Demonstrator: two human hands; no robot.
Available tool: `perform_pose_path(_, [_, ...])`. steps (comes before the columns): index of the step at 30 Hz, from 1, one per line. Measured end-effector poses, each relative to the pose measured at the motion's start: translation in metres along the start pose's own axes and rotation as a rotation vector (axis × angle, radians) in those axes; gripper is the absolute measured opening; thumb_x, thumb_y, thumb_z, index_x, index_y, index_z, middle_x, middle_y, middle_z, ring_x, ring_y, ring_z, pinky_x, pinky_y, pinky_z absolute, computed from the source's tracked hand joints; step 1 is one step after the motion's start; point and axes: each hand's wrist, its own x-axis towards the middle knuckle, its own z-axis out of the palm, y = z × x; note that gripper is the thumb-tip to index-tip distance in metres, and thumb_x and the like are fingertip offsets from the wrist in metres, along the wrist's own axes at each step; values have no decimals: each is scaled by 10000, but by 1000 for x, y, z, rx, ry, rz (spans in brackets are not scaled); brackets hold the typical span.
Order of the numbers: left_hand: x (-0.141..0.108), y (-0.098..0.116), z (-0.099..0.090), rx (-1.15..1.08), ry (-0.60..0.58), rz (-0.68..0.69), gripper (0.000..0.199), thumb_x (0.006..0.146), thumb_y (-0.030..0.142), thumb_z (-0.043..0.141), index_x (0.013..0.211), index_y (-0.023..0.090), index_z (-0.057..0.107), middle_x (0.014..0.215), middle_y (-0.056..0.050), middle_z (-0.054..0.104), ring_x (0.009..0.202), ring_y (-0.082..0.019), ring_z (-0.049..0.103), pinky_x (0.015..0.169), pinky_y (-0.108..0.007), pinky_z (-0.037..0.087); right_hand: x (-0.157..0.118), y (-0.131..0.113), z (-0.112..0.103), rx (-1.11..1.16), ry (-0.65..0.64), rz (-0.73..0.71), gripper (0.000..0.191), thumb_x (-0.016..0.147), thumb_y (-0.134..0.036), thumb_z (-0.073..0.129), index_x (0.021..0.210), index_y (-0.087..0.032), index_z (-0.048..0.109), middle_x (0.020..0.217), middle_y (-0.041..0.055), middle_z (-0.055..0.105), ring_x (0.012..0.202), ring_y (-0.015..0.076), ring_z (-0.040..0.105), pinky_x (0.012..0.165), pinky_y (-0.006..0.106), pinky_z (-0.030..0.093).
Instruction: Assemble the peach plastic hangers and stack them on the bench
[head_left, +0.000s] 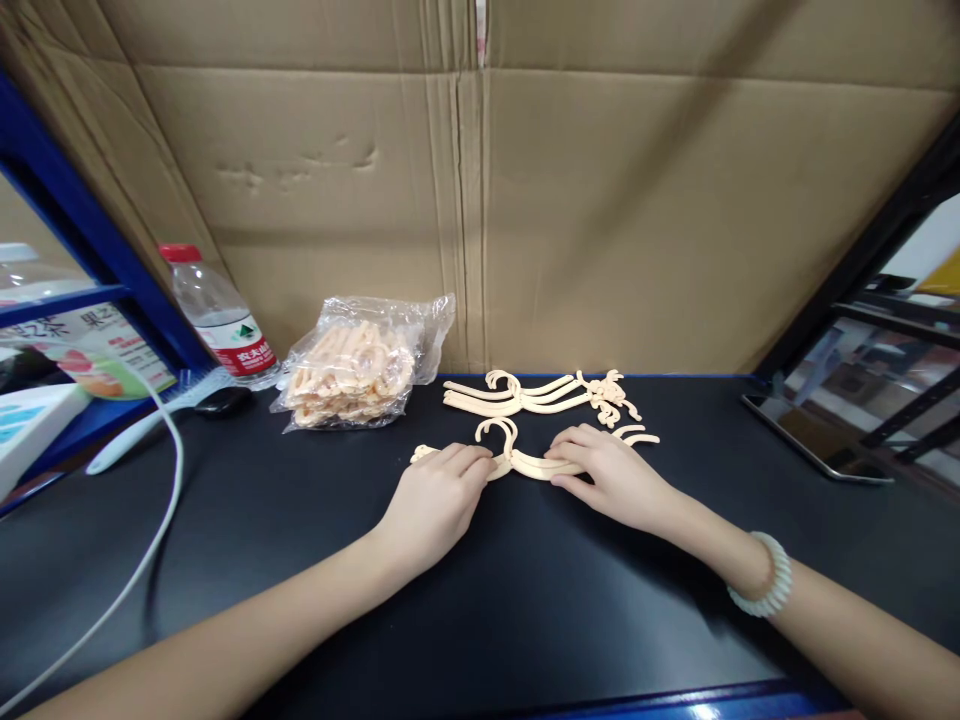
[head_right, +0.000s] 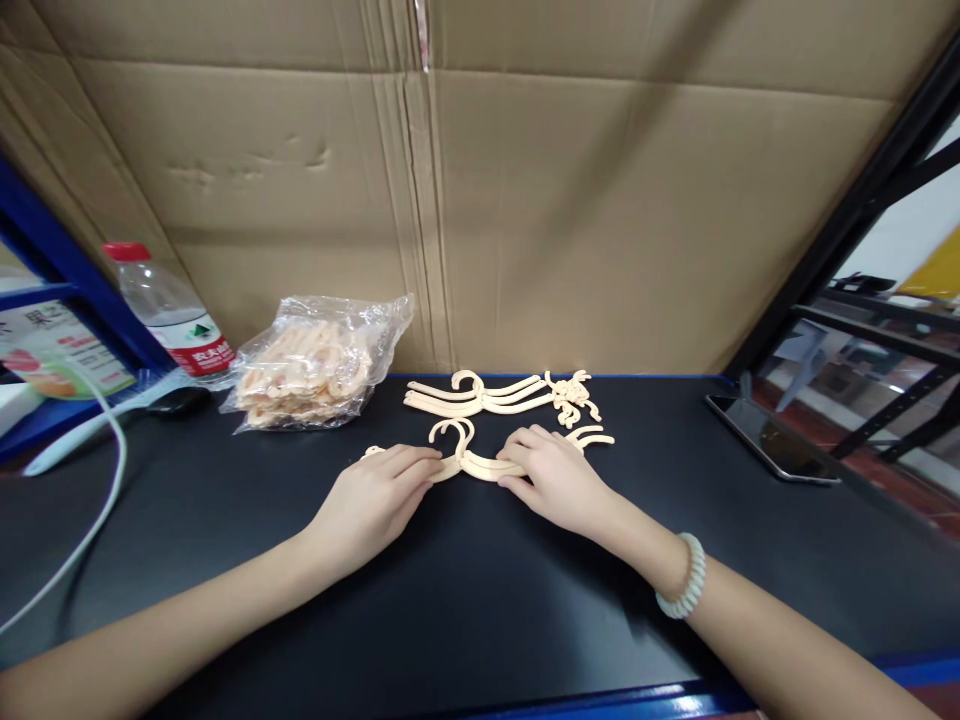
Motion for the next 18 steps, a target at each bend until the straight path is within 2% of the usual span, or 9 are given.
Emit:
perform_pose_path(7, [3,-4,-4,-123,95,-41,214,887,137,445,1016,179,610,1086,-71,657,972,-200,613,821,-332,506,-1,-1,1,28,36,-9,194,920,-285,527,1060,-199,631,1029,89,627,942,235,562,815,390,488])
perform_pose_path(12, [9,-31,-5,-222,218,-139,223,876,172,445,1026,173,609,1214,-104,577,1138,-227,536,961,-381,464,0,3,0,45,73,-23,194,923,-248,501,1069,-189,614,1048,92,630,977,248,551,842,417,474])
perform_pose_path(18, [12,-57,4,-343,192,-215,260,875,168,384,1029,158,593,1155,-99,608,1116,-213,558,988,-395,442,1,5,0,116,117,-26,170,928,-248,483,1008,-184,618,979,88,648,936,241,560,826,410,474])
